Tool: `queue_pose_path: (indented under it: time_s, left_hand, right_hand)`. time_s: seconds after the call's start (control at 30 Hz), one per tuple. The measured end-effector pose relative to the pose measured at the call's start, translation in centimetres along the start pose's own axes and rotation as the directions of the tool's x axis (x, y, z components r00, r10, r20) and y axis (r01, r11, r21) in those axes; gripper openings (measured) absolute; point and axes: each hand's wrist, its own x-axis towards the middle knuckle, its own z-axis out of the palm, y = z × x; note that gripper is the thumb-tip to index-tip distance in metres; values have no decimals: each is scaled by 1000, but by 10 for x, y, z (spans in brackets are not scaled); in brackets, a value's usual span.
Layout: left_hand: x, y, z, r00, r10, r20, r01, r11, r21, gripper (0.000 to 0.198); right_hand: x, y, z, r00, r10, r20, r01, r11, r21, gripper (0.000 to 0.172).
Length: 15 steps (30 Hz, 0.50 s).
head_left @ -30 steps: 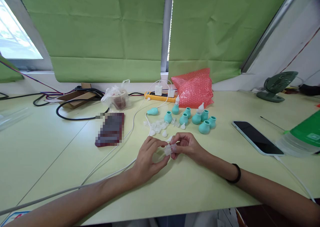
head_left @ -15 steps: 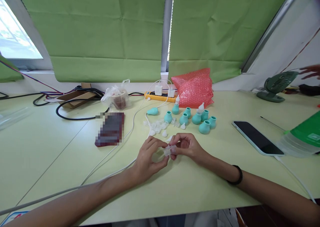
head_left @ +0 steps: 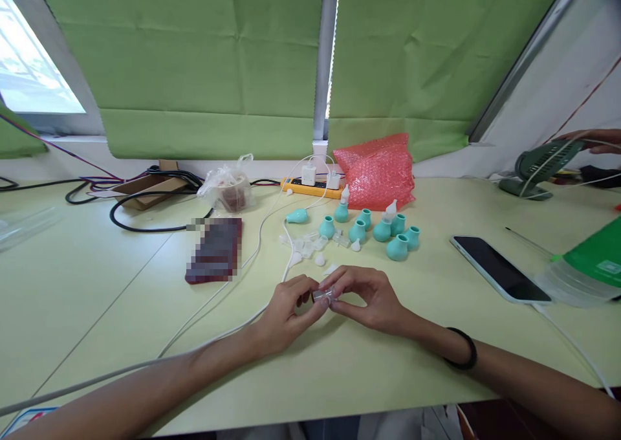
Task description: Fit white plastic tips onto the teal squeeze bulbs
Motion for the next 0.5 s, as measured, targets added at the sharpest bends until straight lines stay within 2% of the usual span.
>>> queue_pose_path:
  time_s: [0.17,0.27,0.4,0.47,0.5]
  left_hand:
    - [0,-3,5,999,9,-49,-10,1000,-14,18]
    - [0,-7,7,996,7,-93,-13,998,-62,13]
    - [0,-10,9,993,-18,-121,2,991,-133,13]
    - [0,-12,9,992,-20,-127,3,991,-131,13]
    - [0,-12,9,992,-15,-129,-1,992,-125,12]
  right_hand:
    - [0,-2,2,996,-85,23,87,988,-130,12]
    - [-2,-3,1,979,-196,51,202,937,-285,23]
    - [0,2,-14,931,-354,95,345,760,-550,52]
    - [6,9,-26,909,-409,72,341,636,-692,55]
    - [9,13,-33,908,-418,32,294,580,-760,54]
